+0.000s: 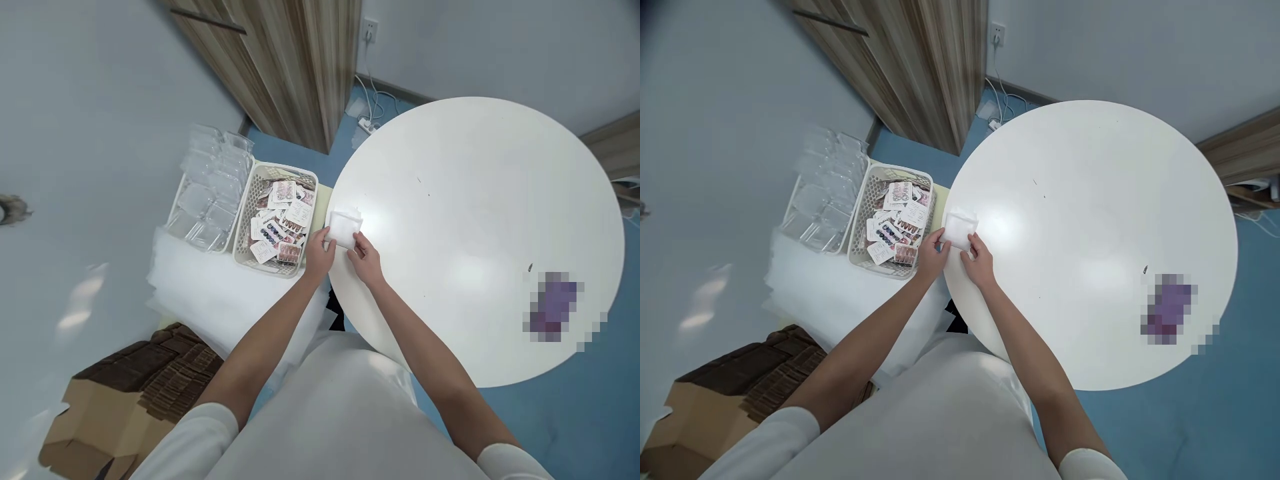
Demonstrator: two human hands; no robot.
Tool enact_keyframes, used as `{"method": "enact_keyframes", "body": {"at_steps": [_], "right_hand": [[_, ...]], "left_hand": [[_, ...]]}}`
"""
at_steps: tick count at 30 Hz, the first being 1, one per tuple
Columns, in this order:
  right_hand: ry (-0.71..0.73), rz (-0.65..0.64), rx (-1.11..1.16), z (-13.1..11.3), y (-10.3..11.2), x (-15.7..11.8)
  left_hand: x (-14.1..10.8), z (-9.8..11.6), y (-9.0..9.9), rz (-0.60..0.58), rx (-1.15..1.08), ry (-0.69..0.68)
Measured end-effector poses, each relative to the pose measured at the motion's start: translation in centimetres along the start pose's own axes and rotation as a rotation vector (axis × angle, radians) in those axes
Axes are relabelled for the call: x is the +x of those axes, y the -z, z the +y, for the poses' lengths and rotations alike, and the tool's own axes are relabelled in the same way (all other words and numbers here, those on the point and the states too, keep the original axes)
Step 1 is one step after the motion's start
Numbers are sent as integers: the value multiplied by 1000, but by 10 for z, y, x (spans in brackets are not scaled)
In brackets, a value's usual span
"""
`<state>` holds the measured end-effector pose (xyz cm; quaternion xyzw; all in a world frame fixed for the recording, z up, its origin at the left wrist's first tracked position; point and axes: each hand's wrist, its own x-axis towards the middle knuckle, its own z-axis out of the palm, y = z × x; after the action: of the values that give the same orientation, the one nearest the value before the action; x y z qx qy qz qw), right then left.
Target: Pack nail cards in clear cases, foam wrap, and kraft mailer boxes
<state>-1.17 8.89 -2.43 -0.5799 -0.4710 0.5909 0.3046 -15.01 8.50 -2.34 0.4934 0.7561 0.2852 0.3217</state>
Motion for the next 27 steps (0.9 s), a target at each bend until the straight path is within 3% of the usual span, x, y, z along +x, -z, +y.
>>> {"method": "enact_keyframes", "body": {"at_steps": [18, 22, 27], "right_hand": [[77, 57, -114, -7, -6, 10], [79, 43, -154, -6, 1, 1], [34, -31, -202, -6, 20, -24]], "left_hand": [[4, 8, 0, 31, 0, -58], [-8, 11, -2, 81, -20, -52], [-42, 14, -3, 101, -6, -73]]}}
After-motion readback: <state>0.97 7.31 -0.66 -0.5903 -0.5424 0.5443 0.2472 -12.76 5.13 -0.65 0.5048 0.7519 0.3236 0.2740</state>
